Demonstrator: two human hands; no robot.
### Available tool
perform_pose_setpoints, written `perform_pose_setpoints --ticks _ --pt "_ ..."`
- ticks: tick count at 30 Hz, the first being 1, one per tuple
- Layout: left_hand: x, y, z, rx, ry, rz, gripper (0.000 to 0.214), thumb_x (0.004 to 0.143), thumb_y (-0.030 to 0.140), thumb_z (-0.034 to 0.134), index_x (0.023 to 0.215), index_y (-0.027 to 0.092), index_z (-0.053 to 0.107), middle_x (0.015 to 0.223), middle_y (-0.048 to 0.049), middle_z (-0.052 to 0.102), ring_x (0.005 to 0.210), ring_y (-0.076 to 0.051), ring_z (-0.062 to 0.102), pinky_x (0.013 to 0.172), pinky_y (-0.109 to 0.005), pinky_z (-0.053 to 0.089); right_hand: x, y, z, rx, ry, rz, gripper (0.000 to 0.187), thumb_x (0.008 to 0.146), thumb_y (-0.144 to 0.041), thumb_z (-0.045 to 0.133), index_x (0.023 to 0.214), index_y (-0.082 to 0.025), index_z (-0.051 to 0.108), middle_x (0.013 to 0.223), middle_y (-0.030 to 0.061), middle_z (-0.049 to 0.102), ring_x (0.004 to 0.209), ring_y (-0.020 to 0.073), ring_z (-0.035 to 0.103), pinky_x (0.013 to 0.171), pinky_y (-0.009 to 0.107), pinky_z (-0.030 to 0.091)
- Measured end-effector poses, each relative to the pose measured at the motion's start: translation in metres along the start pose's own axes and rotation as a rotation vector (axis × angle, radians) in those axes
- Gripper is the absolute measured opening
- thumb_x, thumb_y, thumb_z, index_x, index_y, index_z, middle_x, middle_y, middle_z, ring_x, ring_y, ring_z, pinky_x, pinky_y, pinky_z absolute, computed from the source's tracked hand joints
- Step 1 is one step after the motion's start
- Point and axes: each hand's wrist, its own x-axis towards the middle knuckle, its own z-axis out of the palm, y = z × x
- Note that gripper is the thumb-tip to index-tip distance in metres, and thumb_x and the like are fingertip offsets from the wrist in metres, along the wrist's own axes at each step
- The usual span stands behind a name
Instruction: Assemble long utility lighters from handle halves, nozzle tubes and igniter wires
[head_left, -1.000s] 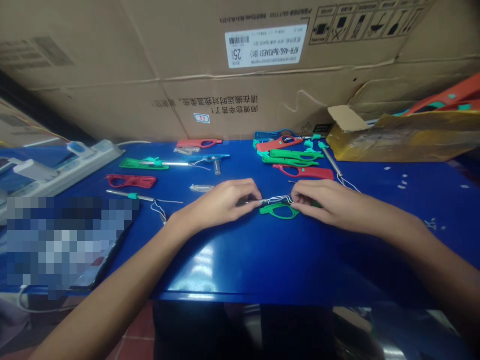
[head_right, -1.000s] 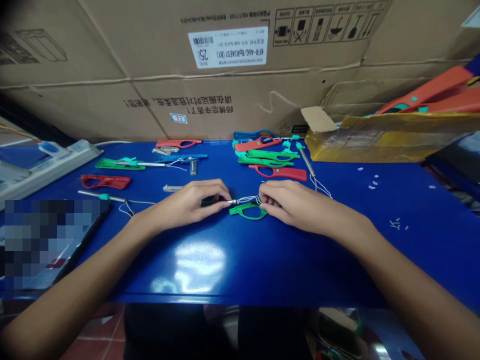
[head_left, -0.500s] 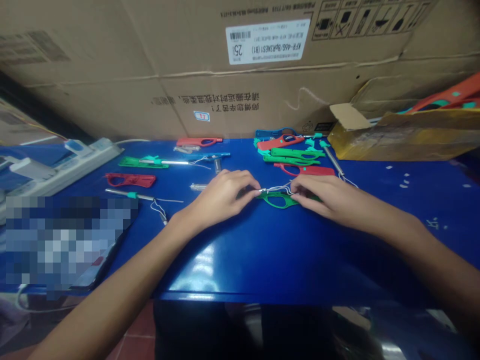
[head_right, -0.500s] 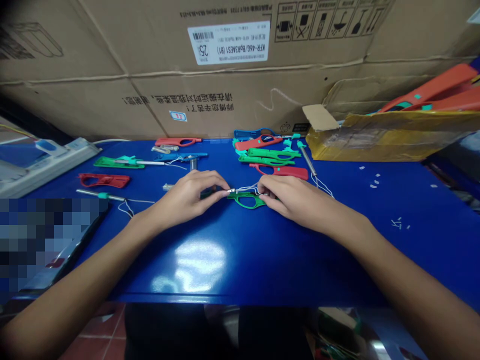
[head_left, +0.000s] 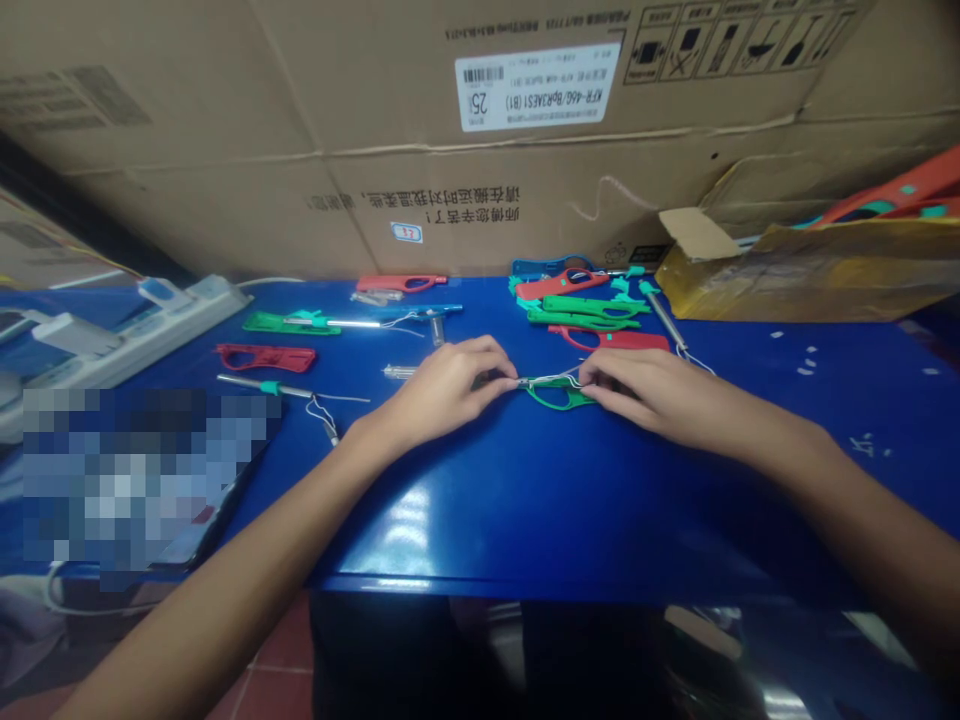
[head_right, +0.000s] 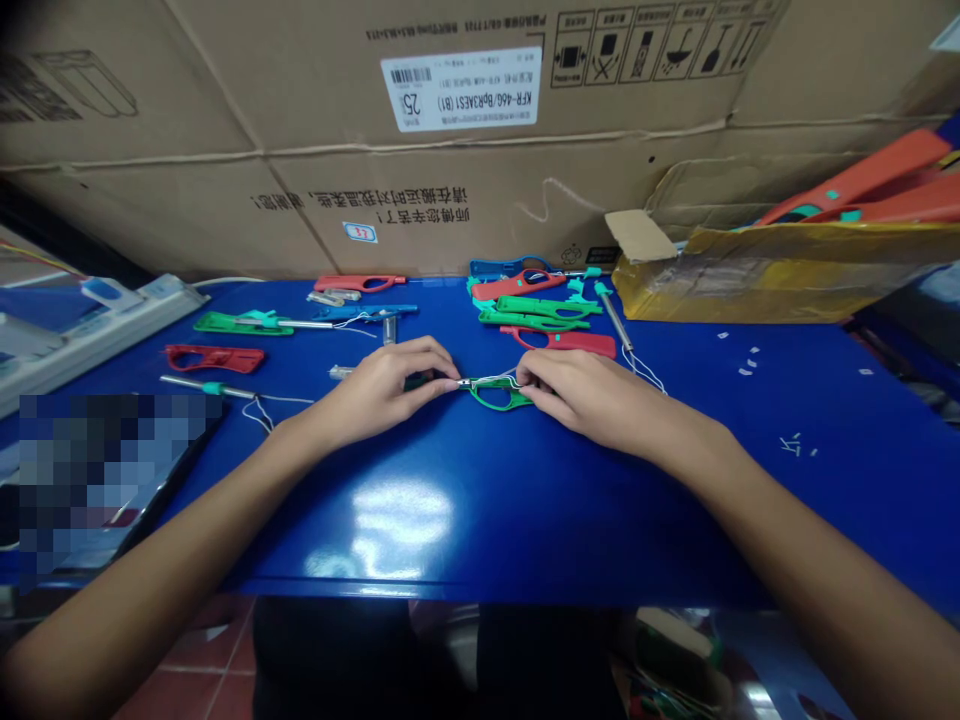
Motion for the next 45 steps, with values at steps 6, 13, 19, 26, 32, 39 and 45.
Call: perform_pose_setpoints --ticks 6,13,19,26,32,39,45 --pt "0.001 0.0 0.0 0.025 0.001 0.013 0.021 0.102 0.029 0.058 0.107 0.019 0.075 0.108 -0.0071 0.07 0.097 -0.019 0.066 0.09 -0.035 0.053 0.001 -0.001 0.0 0.004 0.003 -0.008 0.021 0.103 -0.037 0.046 0.098 -0.022 0.06 0.094 0.0052 0.068 0.082 0.0199 0.062 0.072 0.032 0.044" --pt "0.001 0.001 -0.001 0.036 -0.005 0.012 0.021 0.101 0.029 0.059 0.106 0.019 0.076 0.107 -0.007 0.069 0.098 -0.019 0.066 0.09 -0.035 0.053 0.002 -0.003 0.0 -0.016 -0.005 0.001 0.014 0.1 -0.029 0.048 0.097 -0.021 0.059 0.092 0.004 0.068 0.08 0.0181 0.061 0.071 0.03 0.044" --pt "-0.001 -0.002 -0.002 0.097 -0.007 0.013 0.02 0.102 0.027 0.057 0.106 0.019 0.075 0.11 -0.007 0.068 0.101 -0.02 0.065 0.093 -0.036 0.052 0.001 -0.011 0.0 -0.137 0.065 0.026 0.012 0.096 -0.028 0.05 0.094 -0.023 0.061 0.089 0.0026 0.071 0.075 0.0186 0.064 0.062 0.029 0.04" --pt "-0.002 -0.005 -0.002 0.109 -0.01 0.01 0.021 0.102 0.031 0.058 0.106 0.02 0.075 0.112 -0.0064 0.068 0.102 -0.02 0.064 0.094 -0.037 0.053 0.001 -0.017 0.004 -0.149 0.064 0.029 0.015 0.098 -0.03 0.049 0.098 -0.023 0.062 0.095 0.0036 0.073 0.079 0.019 0.066 0.066 0.031 0.044" --pt "-0.001 -0.003 -0.001 0.103 -0.021 0.012 0.02 0.102 0.03 0.057 0.107 0.019 0.073 0.111 -0.0065 0.067 0.103 -0.02 0.064 0.094 -0.037 0.052 0.001 -0.015 0.004 -0.133 0.048 0.032 0.016 0.1 -0.032 0.048 0.098 -0.023 0.062 0.096 0.0037 0.073 0.08 0.0193 0.066 0.066 0.031 0.045" --pt "-0.001 0.004 -0.003 0.141 -0.056 0.059 0.025 0.104 0.028 0.052 0.118 0.017 0.069 0.112 -0.0083 0.067 0.105 -0.021 0.063 0.093 -0.037 0.053 0.0 -0.015 0.001 -0.122 0.04 0.039 0.015 0.099 -0.031 0.049 0.097 -0.023 0.061 0.098 0.004 0.072 0.083 0.0203 0.065 0.069 0.032 0.045" --pt "-0.003 0.008 -0.004 0.149 -0.11 0.146 0.032 0.105 0.02 0.048 0.131 0.02 0.067 0.12 -0.0087 0.064 0.109 -0.02 0.063 0.092 -0.034 0.053 0.0 -0.011 0.001 -0.092 0.0 0.03 0.014 0.101 -0.031 0.047 0.099 -0.023 0.059 0.099 0.0035 0.068 0.086 0.0199 0.063 0.072 0.033 0.045"
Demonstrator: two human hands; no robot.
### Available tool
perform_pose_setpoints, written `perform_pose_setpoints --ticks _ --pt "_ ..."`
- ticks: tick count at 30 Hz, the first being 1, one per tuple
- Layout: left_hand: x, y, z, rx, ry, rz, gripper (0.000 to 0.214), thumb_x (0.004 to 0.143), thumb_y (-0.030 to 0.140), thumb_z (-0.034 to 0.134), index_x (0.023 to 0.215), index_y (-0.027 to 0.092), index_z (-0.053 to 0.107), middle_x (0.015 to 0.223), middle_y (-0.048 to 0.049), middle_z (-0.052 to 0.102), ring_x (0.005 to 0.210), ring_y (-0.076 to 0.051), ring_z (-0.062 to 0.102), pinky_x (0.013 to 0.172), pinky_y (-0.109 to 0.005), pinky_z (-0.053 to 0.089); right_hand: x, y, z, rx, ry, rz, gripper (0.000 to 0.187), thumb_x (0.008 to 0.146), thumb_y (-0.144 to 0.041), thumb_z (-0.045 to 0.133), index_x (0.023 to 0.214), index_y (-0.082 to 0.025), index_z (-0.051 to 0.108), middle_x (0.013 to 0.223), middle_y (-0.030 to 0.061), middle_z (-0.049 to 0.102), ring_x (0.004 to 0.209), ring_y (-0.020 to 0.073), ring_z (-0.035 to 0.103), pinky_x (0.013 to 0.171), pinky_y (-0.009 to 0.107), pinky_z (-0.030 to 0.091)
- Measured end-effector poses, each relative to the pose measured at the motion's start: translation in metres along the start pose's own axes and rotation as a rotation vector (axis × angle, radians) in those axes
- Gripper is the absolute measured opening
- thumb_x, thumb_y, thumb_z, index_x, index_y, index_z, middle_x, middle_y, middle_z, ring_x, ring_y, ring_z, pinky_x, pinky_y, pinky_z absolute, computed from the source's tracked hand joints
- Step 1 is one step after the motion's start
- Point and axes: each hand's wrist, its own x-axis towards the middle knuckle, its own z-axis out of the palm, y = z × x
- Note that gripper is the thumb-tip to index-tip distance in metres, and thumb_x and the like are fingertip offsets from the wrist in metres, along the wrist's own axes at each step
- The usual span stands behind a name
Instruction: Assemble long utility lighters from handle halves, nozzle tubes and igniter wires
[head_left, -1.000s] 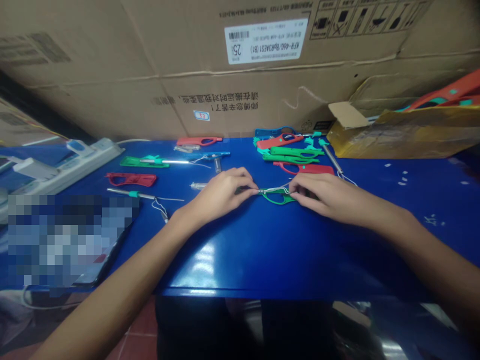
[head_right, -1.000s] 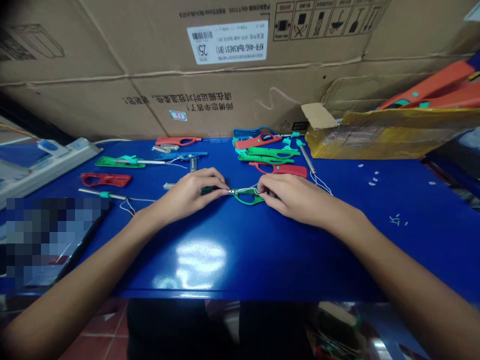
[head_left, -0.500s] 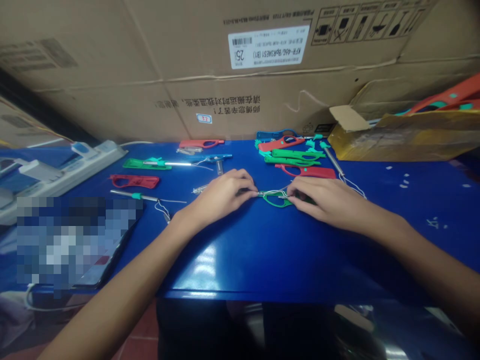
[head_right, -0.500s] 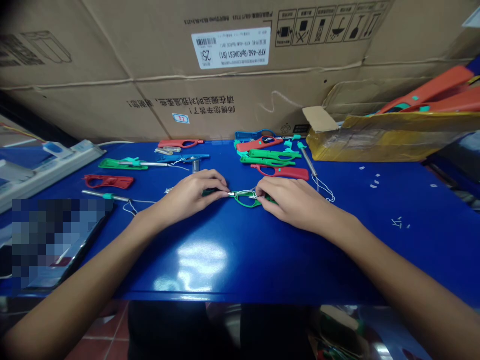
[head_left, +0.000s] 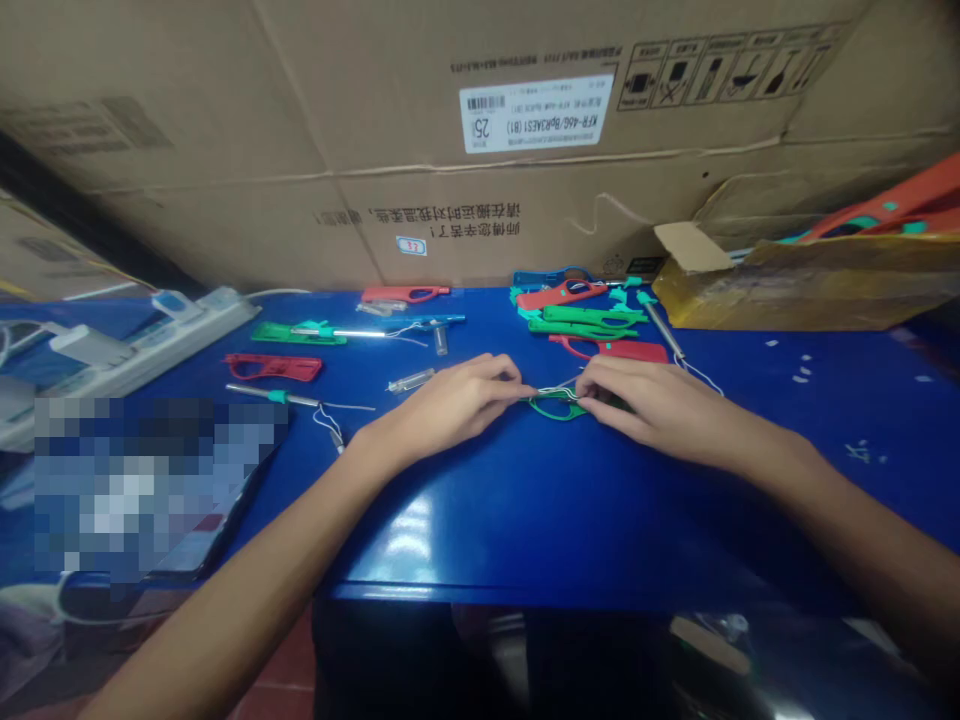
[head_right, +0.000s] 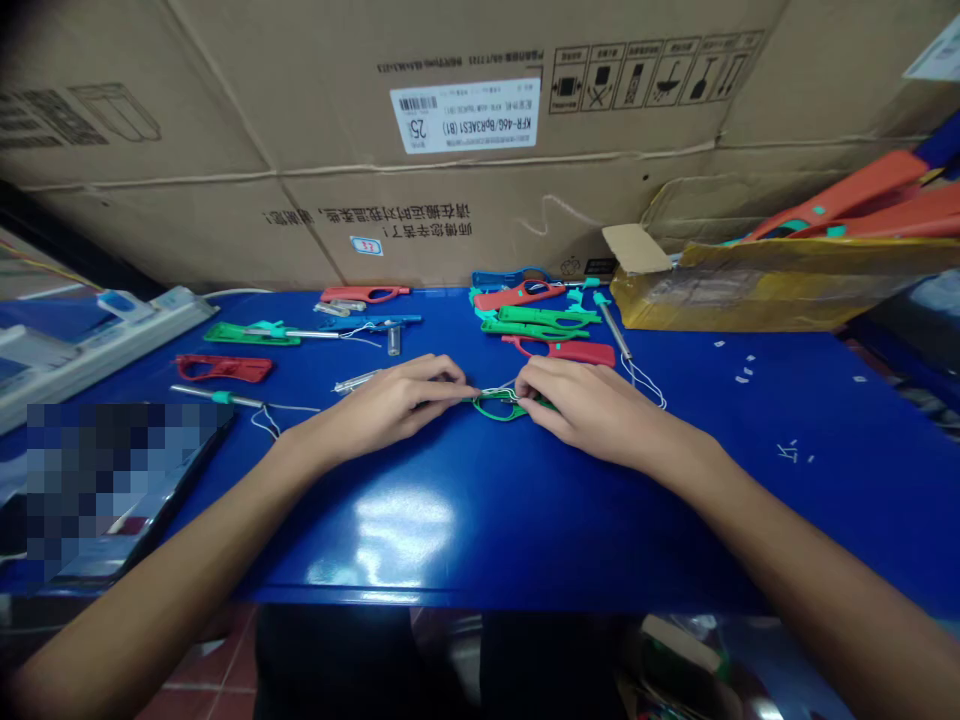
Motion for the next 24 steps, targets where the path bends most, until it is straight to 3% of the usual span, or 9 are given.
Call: perform_pose_setpoints --ticks 12,24 --pt "-0.002 -0.002 0.001 -0.008 0.006 0.0 0.03 0.105 0.021 0.05 0.128 0.021 0.069 0.118 -0.0076 0.066 0.106 -0.02 0.064 0.09 -0.034 0.055 0.001 0.013 -0.002 0.19 -0.047 -0.076 0.024 0.105 -0.04 0.046 0.099 -0.022 0.061 0.101 0.0048 0.066 0.092 0.02 0.061 0.082 0.034 0.045" --pt "-0.001 0.0 0.001 -0.031 -0.007 -0.01 0.029 0.105 0.022 0.051 0.127 0.02 0.069 0.118 -0.0075 0.066 0.106 -0.019 0.065 0.09 -0.034 0.055 0.002 0.015 -0.003 0.239 -0.057 -0.068 0.025 0.103 -0.04 0.048 0.096 -0.021 0.062 0.097 0.0048 0.066 0.088 0.0194 0.061 0.079 0.034 0.045"
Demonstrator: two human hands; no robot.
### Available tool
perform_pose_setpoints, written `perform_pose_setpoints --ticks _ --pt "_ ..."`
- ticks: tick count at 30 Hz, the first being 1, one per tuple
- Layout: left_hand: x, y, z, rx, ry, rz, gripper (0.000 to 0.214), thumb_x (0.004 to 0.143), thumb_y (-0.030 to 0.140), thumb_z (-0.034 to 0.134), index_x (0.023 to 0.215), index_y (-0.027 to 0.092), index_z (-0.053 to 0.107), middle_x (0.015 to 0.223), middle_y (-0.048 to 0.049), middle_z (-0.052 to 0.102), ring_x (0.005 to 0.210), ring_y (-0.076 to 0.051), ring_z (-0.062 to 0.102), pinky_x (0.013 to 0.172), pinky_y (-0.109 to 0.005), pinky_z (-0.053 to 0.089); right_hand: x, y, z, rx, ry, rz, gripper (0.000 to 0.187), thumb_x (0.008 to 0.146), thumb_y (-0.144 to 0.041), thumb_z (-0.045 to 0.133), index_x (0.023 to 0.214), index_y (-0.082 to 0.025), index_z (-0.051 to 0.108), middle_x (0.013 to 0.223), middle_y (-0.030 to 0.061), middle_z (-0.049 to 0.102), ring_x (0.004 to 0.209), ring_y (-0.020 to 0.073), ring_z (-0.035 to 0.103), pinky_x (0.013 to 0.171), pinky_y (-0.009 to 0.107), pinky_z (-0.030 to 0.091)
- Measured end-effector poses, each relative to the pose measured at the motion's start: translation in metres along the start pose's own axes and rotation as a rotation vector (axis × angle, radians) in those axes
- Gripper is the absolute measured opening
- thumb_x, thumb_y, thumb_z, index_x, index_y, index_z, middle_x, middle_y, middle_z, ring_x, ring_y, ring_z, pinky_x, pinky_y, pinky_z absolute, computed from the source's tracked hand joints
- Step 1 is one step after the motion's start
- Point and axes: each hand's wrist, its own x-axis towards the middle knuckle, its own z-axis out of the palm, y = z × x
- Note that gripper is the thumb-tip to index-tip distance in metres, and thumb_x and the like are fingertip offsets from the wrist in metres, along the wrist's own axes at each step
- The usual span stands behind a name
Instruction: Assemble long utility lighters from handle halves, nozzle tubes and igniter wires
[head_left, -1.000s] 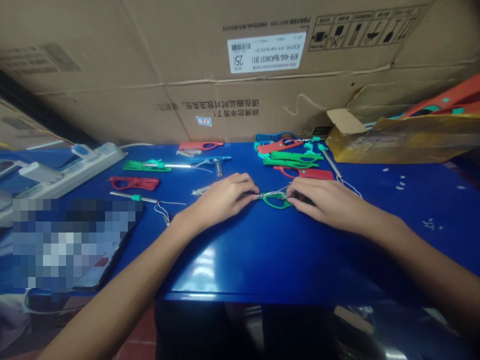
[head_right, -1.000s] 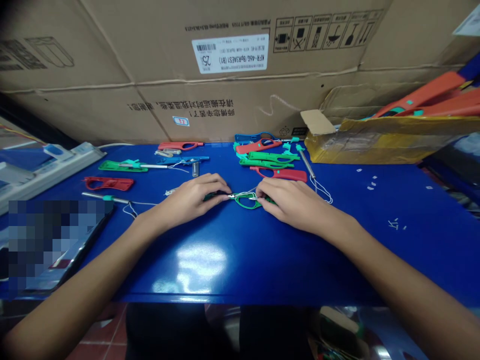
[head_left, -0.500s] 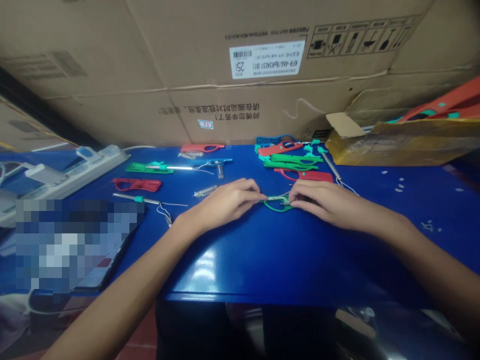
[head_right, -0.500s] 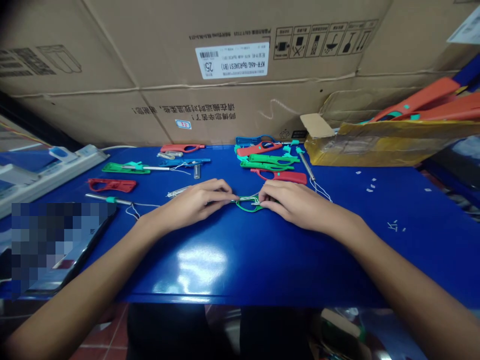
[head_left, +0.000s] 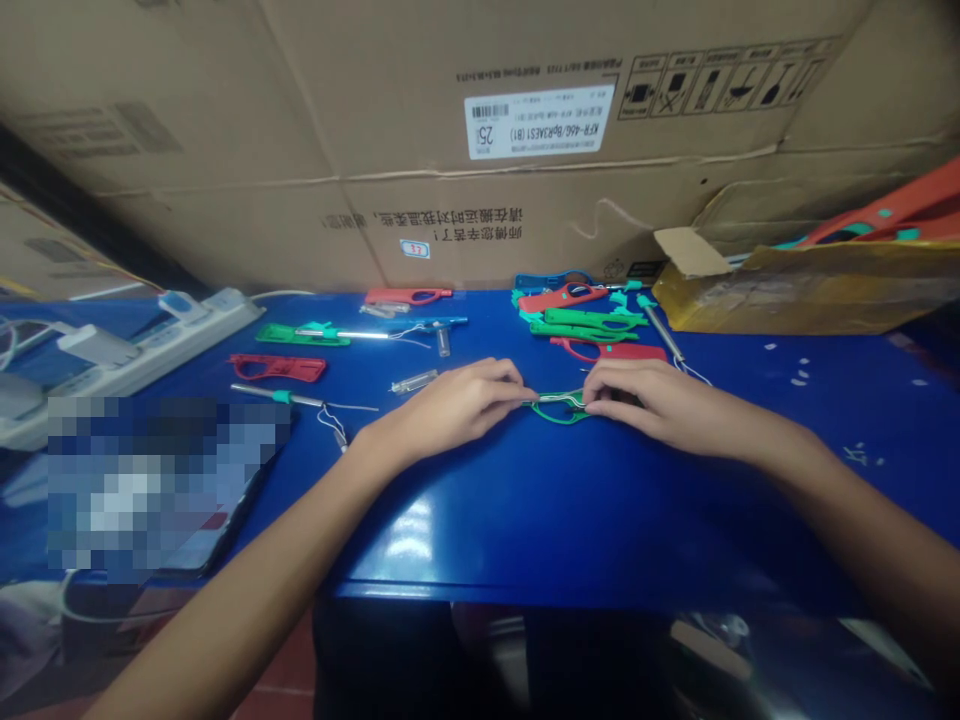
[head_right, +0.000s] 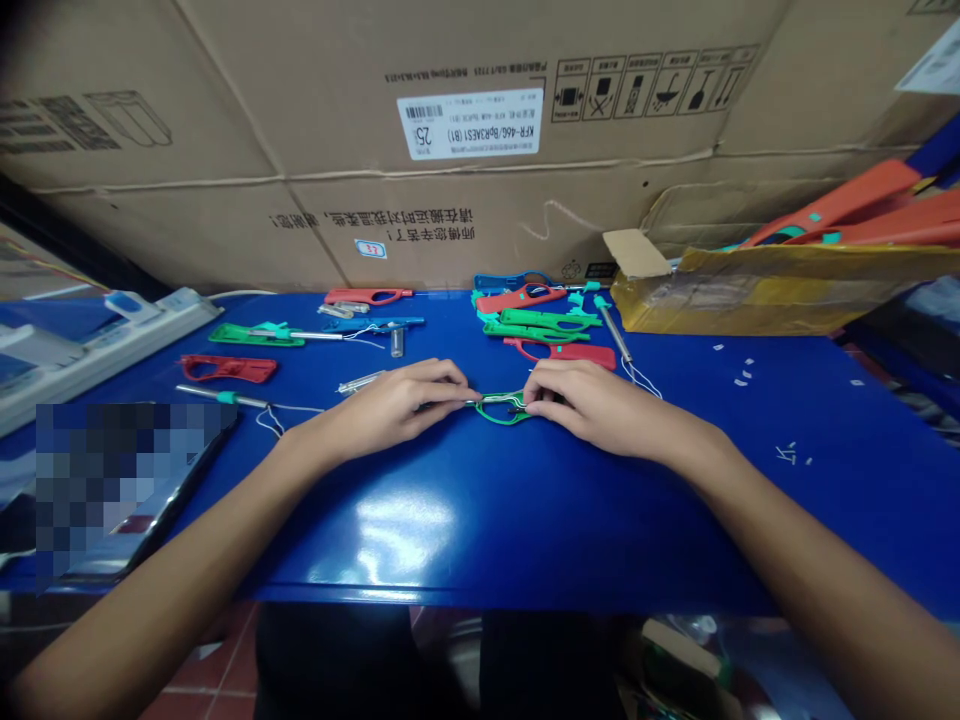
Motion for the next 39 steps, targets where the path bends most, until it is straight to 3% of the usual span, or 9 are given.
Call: perform_pose_setpoints --ticks 7,12,16,24,30,35,39 --pt "0.001 -0.001 0.0 0.002 0.003 -0.01 0.027 0.105 0.023 0.051 0.125 0.018 0.069 0.118 -0.0073 0.067 0.108 -0.019 0.064 0.093 -0.034 0.055 0.001 0.0 -0.003 -0.006 0.017 -0.045 0.028 0.103 -0.038 0.051 0.095 -0.02 0.07 0.096 0.0056 0.07 0.089 0.0194 0.066 0.081 0.033 0.05" --pt "0.001 -0.001 0.0 0.039 0.001 -0.023 0.026 0.106 0.026 0.05 0.122 0.018 0.069 0.116 -0.0065 0.068 0.105 -0.019 0.065 0.09 -0.034 0.055 -0.008 -0.003 -0.013 -0.08 -0.091 -0.08 0.03 0.104 -0.034 0.048 0.11 -0.023 0.075 0.116 0.004 0.074 0.1 0.0198 0.07 0.088 0.034 0.052" --pt "0.001 -0.001 0.0 0.047 -0.002 -0.031 0.027 0.106 0.027 0.049 0.121 0.018 0.069 0.116 -0.0066 0.068 0.105 -0.02 0.065 0.091 -0.034 0.055 -0.015 -0.004 -0.016 -0.14 -0.097 -0.08 0.033 0.105 -0.034 0.046 0.12 -0.025 0.074 0.122 0.0034 0.074 0.108 0.0205 0.07 0.092 0.034 0.053" --pt "0.0 -0.002 -0.001 0.034 -0.006 -0.037 0.027 0.106 0.026 0.048 0.122 0.018 0.068 0.116 -0.007 0.067 0.107 -0.02 0.064 0.093 -0.035 0.054 -0.011 -0.007 -0.018 -0.092 -0.104 -0.094 0.03 0.102 -0.039 0.053 0.111 -0.027 0.079 0.122 0.0046 0.074 0.106 0.022 0.071 0.088 0.034 0.056" --pt "0.001 -0.002 -0.001 0.013 0.0 -0.031 0.027 0.105 0.025 0.049 0.123 0.017 0.067 0.115 -0.0078 0.068 0.106 -0.02 0.064 0.093 -0.036 0.054 -0.013 -0.008 -0.024 -0.014 -0.147 -0.056 0.03 0.101 -0.042 0.055 0.116 -0.03 0.078 0.128 0.0035 0.073 0.113 0.0243 0.069 0.094 0.038 0.056" --pt "0.001 -0.004 0.0 0.011 -0.003 -0.038 0.026 0.105 0.024 0.049 0.124 0.017 0.066 0.116 -0.0074 0.068 0.108 -0.02 0.064 0.095 -0.035 0.054 -0.017 -0.002 -0.024 -0.062 -0.192 -0.036 0.033 0.102 -0.044 0.053 0.121 -0.031 0.076 0.135 0.0026 0.069 0.122 0.0258 0.066 0.1 0.041 0.054" --pt "0.0 -0.005 0.001 -0.002 0.012 -0.029 0.027 0.105 0.026 0.049 0.124 0.017 0.066 0.116 -0.0076 0.067 0.109 -0.019 0.064 0.097 -0.036 0.053 -0.019 -0.008 -0.016 -0.136 -0.138 -0.036 0.034 0.102 -0.043 0.051 0.121 -0.029 0.076 0.133 0.0051 0.07 0.118 0.0271 0.068 0.099 0.043 0.055"
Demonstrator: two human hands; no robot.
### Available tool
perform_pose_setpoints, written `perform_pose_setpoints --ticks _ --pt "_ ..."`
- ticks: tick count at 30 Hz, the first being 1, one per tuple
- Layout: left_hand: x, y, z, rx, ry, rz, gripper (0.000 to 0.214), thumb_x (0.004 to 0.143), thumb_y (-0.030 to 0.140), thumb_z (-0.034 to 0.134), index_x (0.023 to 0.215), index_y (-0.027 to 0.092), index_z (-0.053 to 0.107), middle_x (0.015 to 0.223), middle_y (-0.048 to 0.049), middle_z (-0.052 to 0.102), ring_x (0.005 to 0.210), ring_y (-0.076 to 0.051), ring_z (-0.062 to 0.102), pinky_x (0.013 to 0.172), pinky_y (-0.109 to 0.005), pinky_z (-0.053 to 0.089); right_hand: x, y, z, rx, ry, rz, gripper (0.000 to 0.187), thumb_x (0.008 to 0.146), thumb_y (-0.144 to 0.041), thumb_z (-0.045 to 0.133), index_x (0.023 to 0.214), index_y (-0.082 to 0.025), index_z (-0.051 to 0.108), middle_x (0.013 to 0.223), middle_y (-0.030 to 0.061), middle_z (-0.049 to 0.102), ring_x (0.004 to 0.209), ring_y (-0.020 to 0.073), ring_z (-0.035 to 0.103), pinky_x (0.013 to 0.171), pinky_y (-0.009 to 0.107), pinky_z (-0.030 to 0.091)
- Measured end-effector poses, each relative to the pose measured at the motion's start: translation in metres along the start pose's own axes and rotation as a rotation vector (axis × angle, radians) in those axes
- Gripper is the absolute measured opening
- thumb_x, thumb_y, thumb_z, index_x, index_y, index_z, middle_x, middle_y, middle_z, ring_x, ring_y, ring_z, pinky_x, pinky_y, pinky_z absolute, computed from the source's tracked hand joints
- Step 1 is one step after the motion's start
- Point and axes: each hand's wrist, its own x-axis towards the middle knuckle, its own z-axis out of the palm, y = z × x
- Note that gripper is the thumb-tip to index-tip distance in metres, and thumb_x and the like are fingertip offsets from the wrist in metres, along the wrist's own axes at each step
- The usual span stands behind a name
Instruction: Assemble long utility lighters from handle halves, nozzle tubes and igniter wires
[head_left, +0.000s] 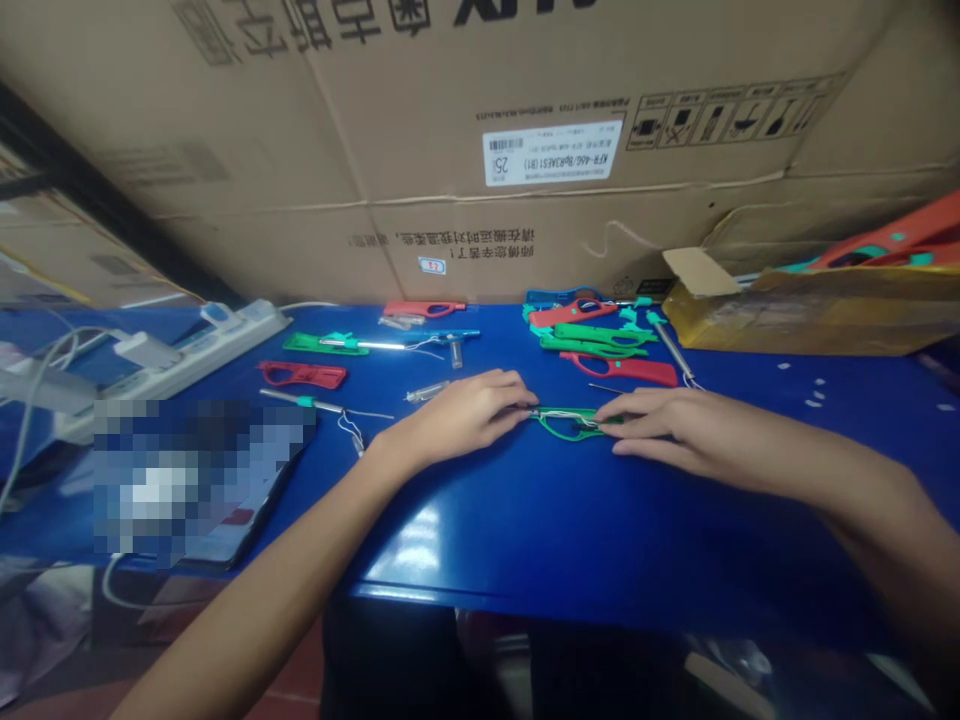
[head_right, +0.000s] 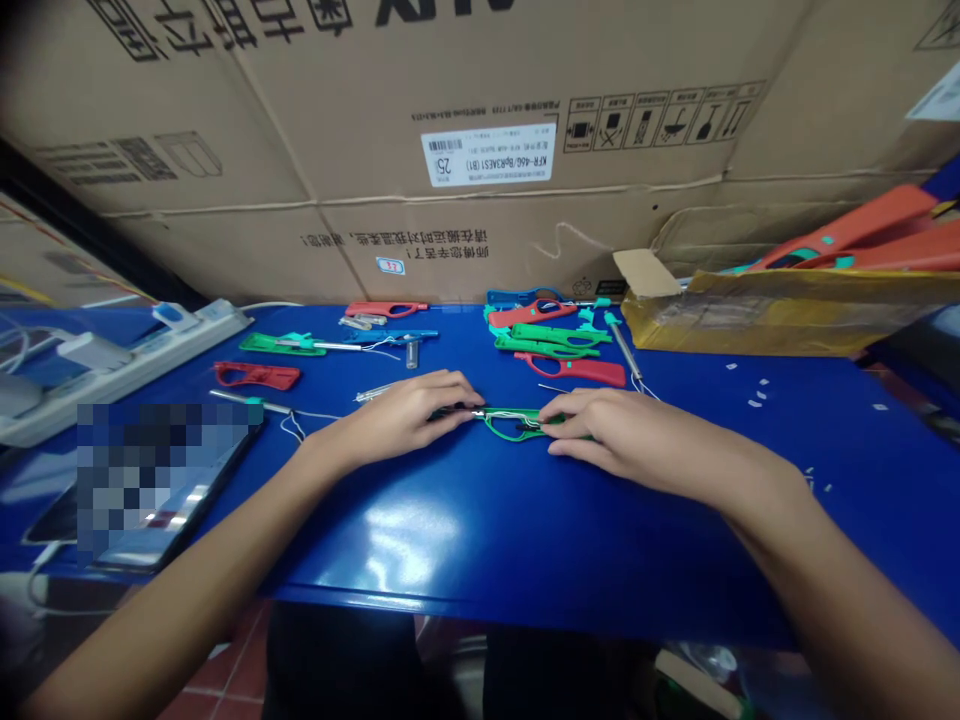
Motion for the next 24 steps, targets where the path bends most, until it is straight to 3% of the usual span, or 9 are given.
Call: perform_pose_setpoints --ticks 6,10,13,17,24 --pt "-0.001 -0.002 -0.003 0.009 0.0 0.0 0.026 0.106 0.025 0.048 0.123 0.016 0.066 0.114 -0.0084 0.068 0.106 -0.019 0.064 0.095 -0.037 0.053 0.01 -0.003 0.009 -0.014 0.123 -0.058 0.032 0.102 -0.039 0.053 0.115 -0.024 0.078 0.117 0.0076 0.077 0.107 0.026 0.072 0.096 0.042 0.056" --pt "-0.002 0.001 -0.006 0.046 0.026 0.03 0.027 0.106 0.024 0.047 0.126 0.017 0.064 0.12 -0.0082 0.065 0.111 -0.02 0.061 0.103 -0.041 0.047 0.014 0.005 0.004 0.085 0.169 -0.09 0.028 0.101 -0.04 0.056 0.107 -0.023 0.078 0.105 0.0058 0.078 0.095 0.0216 0.073 0.086 0.037 0.056" --pt "-0.001 0.008 -0.006 0.069 0.046 0.061 0.026 0.107 0.028 0.047 0.124 0.018 0.064 0.125 -0.0088 0.062 0.114 -0.021 0.057 0.1 -0.04 0.047 0.011 0.01 -0.002 0.087 0.199 -0.047 0.027 0.096 -0.045 0.063 0.098 -0.023 0.078 0.096 0.0042 0.077 0.086 0.0198 0.071 0.079 0.034 0.053" --pt "0.003 0.022 -0.001 0.132 0.101 0.084 0.025 0.107 0.032 0.047 0.117 0.019 0.066 0.126 -0.0086 0.062 0.115 -0.022 0.055 0.098 -0.04 0.045 0.01 0.016 -0.002 0.077 0.123 0.023 0.025 0.093 -0.047 0.067 0.099 -0.025 0.078 0.092 0.0021 0.077 0.079 0.0184 0.069 0.07 0.031 0.049" --pt "0.009 0.024 0.018 0.147 0.138 0.027 0.02 0.104 0.027 0.053 0.107 0.017 0.07 0.124 -0.008 0.063 0.111 -0.023 0.056 0.096 -0.041 0.046 0.02 0.019 0.015 0.189 0.095 -0.044 0.025 0.099 -0.041 0.06 0.097 -0.022 0.076 0.094 0.0038 0.074 0.086 0.0178 0.069 0.079 0.031 0.05"
